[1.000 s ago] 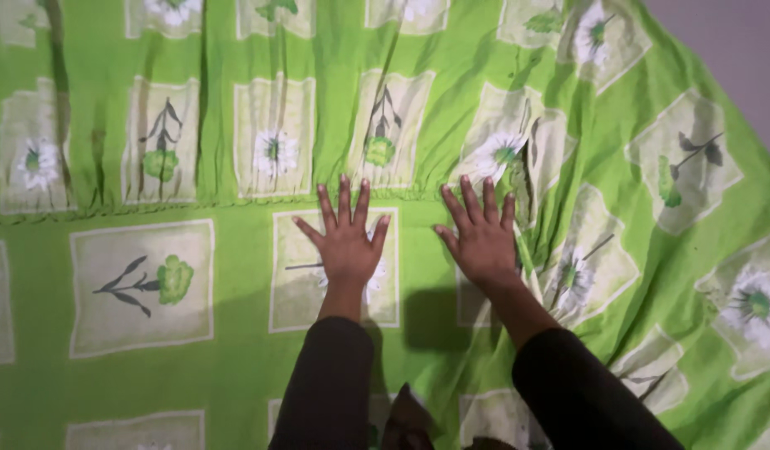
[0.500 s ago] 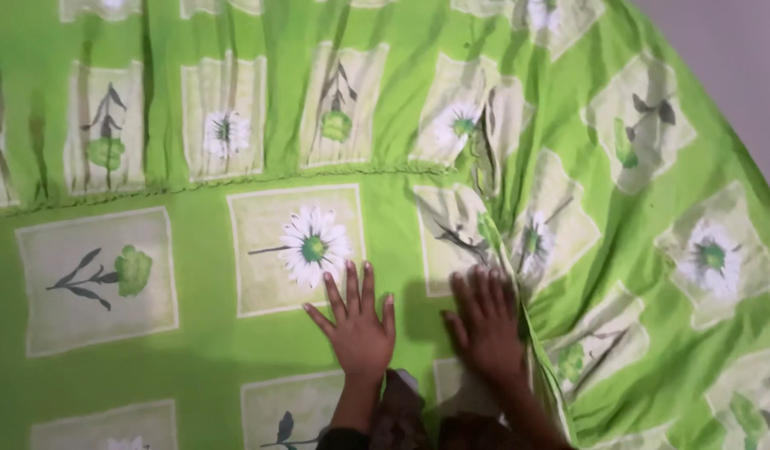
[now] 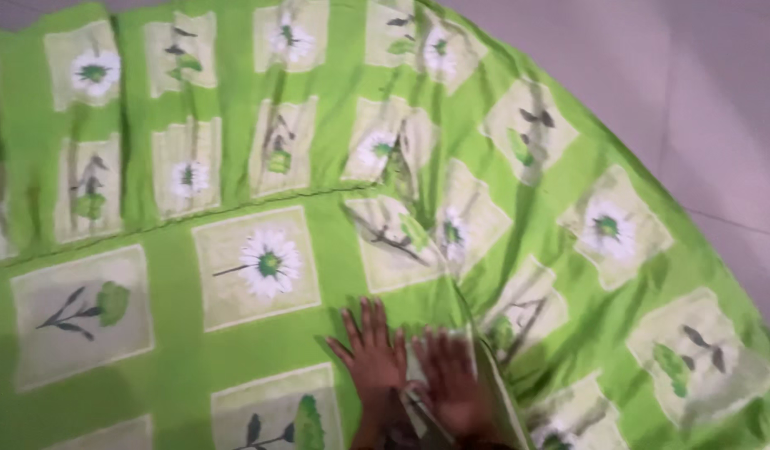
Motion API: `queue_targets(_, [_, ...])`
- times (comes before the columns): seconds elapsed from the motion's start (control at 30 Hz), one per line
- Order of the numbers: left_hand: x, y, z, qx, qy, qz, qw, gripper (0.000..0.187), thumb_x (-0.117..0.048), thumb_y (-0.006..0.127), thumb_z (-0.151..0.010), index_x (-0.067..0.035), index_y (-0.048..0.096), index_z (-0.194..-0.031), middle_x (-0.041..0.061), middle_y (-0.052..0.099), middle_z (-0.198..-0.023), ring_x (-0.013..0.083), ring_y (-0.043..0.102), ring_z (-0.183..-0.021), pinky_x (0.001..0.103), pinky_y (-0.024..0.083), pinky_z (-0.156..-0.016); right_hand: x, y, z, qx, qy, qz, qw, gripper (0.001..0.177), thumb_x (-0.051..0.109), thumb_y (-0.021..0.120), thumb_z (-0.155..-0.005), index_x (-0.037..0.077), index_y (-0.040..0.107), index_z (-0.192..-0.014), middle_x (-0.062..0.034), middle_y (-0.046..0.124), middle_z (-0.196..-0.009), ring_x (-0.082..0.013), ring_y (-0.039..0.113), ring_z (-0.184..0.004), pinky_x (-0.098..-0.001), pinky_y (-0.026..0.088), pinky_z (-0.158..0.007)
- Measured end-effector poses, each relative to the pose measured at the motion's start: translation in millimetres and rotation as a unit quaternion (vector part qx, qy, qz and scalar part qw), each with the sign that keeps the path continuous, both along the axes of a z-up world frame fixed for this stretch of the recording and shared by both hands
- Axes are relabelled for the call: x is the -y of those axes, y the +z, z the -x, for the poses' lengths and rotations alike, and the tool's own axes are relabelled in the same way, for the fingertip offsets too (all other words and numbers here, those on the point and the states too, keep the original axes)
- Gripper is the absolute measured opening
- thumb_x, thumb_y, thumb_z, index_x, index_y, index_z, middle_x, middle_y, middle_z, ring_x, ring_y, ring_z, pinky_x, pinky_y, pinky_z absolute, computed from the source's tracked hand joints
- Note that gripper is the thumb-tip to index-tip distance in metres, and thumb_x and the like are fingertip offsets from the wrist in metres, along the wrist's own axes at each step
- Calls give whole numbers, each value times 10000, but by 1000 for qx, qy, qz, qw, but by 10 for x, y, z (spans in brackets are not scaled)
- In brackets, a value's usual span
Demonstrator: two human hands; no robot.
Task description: The person spreads a green floral-patterned bed sheet on the floor and folds it by hand. They smooth the fabric, fold edges inward, and make multiple folds to reduce the sheet's size.
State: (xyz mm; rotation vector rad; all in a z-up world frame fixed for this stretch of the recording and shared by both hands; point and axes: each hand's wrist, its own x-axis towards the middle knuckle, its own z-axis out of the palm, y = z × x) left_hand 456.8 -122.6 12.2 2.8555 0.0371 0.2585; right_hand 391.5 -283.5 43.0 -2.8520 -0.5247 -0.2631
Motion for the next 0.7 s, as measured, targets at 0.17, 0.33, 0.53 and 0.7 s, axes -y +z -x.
queue_targets(0.17, [314, -51, 402, -13, 2, -12, 1000, 657, -537, 332, -1016, -290, 223, -1615, -6, 166, -1697, 330, 61, -1564, 730, -31, -1175, 543, -122, 141, -120, -11, -40, 992, 757, 480, 551, -968, 82, 312, -1567, -170, 314, -1623, -367, 260, -1495, -516, 194, -1183])
queue_targets(0.33, [302, -50, 386, -16, -2, -32, 999, 658, -538, 373, -1000, -286, 269, -1599, -4, 214, -1688, 343, 111, -1567, 743, -3, -1164, 832, -61, 227, -61, -95, 5, 994, 700, 486, 531, -962, 162, 344, -1554, -67, 353, -1610, -322, 271, -1496, -519, 178, -1206])
queue_targets(0.53, [342, 146, 455, -69, -27, -28, 997, 717, -584, 389, -983, -235, 267, -1598, 26, 224, -1675, 356, 154, -1544, 720, 27, -1167, 879, 156, 348, -133, -133, -37, 982, 705, 470, 551, -966, 133, 346, -1550, -94, 336, -1614, -346, 235, -1504, -523, 152, -1204])
queue_targets(0.7, [537, 332, 632, -185, -27, 9, 982, 726, -556, 395, -999, -207, 228, -1614, 55, 181, -1697, 375, 145, -1529, 693, 42, -1162, 992, 447, 572, -162, -172, -46, 971, 646, 369, 663, -901, 144, 439, -1464, -150, 408, -1607, -378, 317, -1440, -522, 245, -1147])
